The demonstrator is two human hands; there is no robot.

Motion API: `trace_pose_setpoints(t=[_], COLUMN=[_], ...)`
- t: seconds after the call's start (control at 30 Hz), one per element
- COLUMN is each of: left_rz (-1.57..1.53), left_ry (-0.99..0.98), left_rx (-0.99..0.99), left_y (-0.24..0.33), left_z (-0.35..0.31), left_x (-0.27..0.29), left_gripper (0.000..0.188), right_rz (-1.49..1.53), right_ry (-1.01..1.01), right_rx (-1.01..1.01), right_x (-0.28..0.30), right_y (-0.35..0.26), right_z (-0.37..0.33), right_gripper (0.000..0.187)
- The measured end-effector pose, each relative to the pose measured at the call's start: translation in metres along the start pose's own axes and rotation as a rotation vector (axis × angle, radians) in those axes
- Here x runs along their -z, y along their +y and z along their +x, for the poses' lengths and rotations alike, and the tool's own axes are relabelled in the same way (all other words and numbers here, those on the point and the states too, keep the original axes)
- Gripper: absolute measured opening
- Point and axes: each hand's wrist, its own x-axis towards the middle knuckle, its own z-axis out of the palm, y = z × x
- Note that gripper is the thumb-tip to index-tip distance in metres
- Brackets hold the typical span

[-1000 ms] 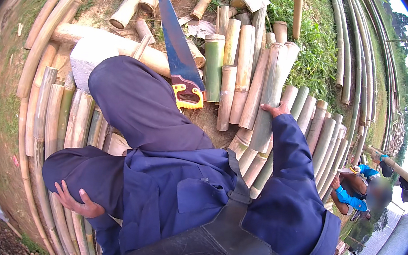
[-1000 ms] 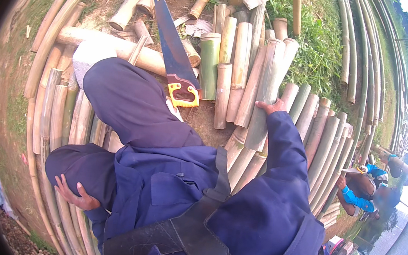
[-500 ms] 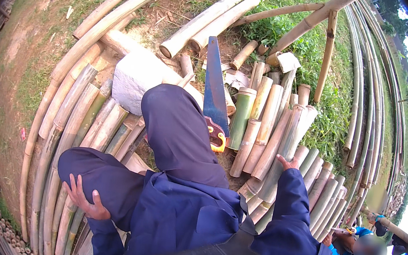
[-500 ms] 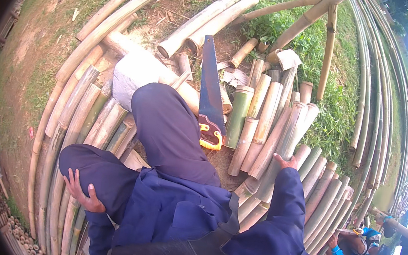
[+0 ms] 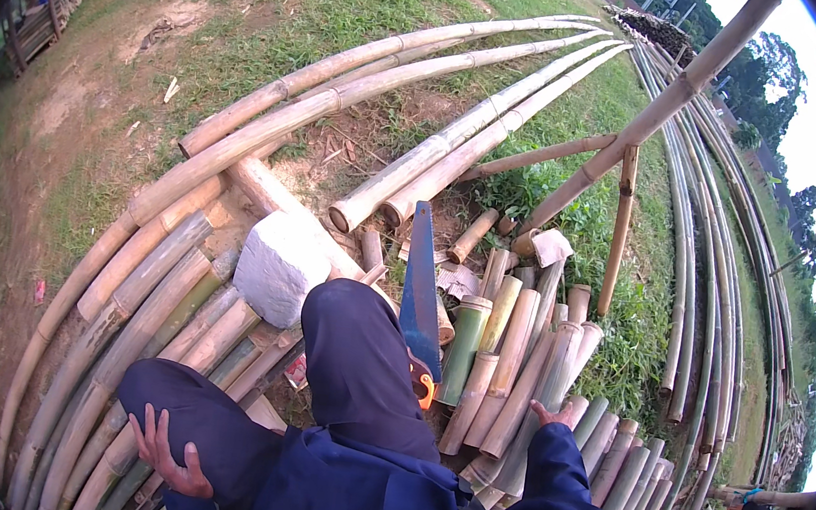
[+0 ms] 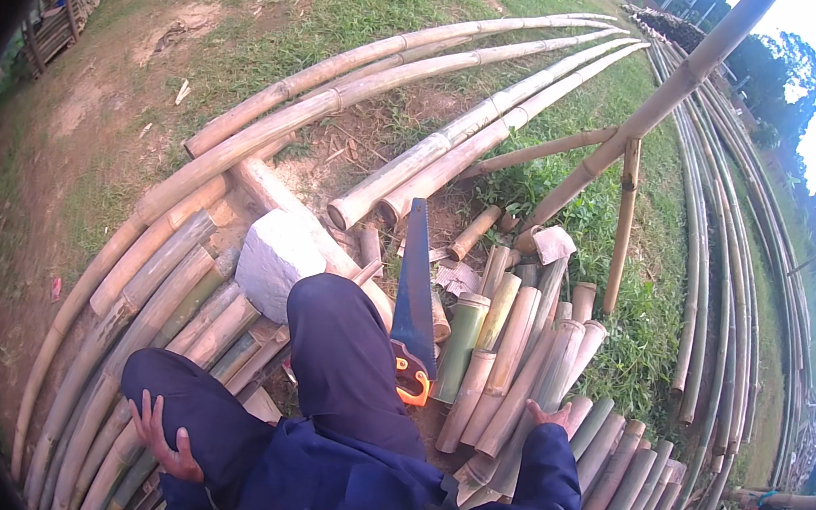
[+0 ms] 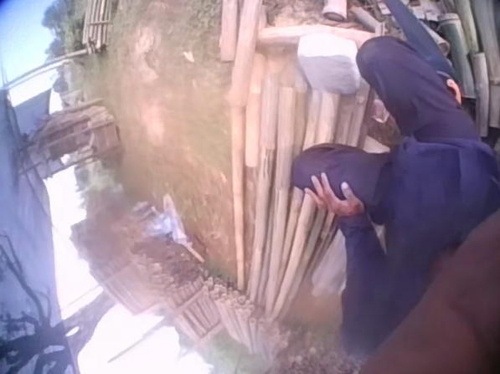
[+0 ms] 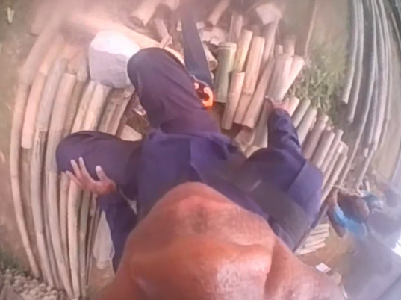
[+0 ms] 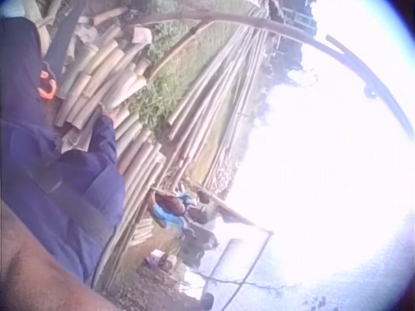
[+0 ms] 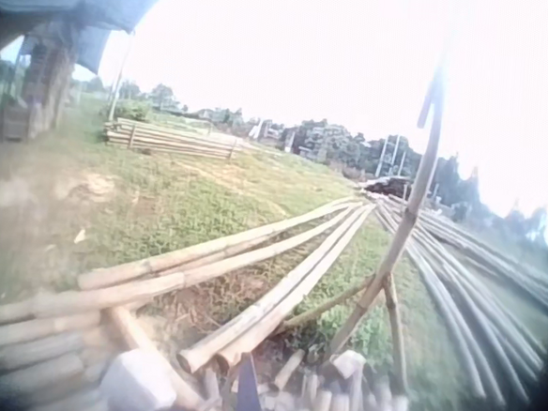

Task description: The person uses a hand saw to cut bamboo poles on a makeshift wooden workbench. They position each pole, saw through it, and then move the cut piece aside. The process is repeated for multiple bamboo poles.

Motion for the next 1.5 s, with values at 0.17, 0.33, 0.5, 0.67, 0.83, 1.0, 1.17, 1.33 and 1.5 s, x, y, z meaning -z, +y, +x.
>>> trace_pose_setpoints(t=[0.17, 0.33, 0.5, 0.67, 0.83, 1.0, 1.17, 1.33, 1.5], left_rz=[-0.011, -0.011, -0.065, -0.183, -0.370, -0.607, -0.344, -0.426, -0.188], left_ry=[-0.011, -0.021, -0.050, -0.055, 0.024, -0.103, -0.120, -0.310, -0.147], left_rx=[-0.003, -0.005, 0.038, 0.053, 0.189, 0.436, 0.172, 0.328, 0.138], left_y=[-0.009, -0.007, -0.009, -0.018, -0.048, -0.122, -0.082, -0.085, -0.099], left_z=[-0.003, 0.001, 0.018, 0.039, 0.058, 0.084, 0.111, 0.158, 0.249], left_x=[-0.002, 0.004, 0.004, -0.004, -0.013, -0.019, -0.015, -0.017, -0.052], left_gripper=[0.059, 0.062, 0.070, 0.076, 0.076, 0.047, 0.030, 0.015, 0.019], right_rz=[0.097, 0.188, 0.187, 0.594, 0.477, 0.177, 0.082, -0.073, -0.037], right_ry=[0.122, 0.220, -0.264, -0.680, -0.486, -0.203, -0.169, -0.128, -0.317], right_rx=[0.119, 0.524, 0.826, 1.088, 1.236, 1.470, 1.467, 1.550, 1.692], right_x=[0.004, -0.011, -0.021, -0.059, -0.029, -0.024, -0.020, -0.015, -0.037], right_y=[-0.008, -0.063, -0.149, -0.205, -0.228, -0.231, -0.239, -0.281, -0.377], right_z=[-0.005, -0.032, -0.107, -0.209, -0.265, -0.284, -0.286, -0.284, -0.271], right_gripper=[0.128, 0.110, 0.088, 0.101, 0.115, 0.121, 0.113, 0.099, 0.077])
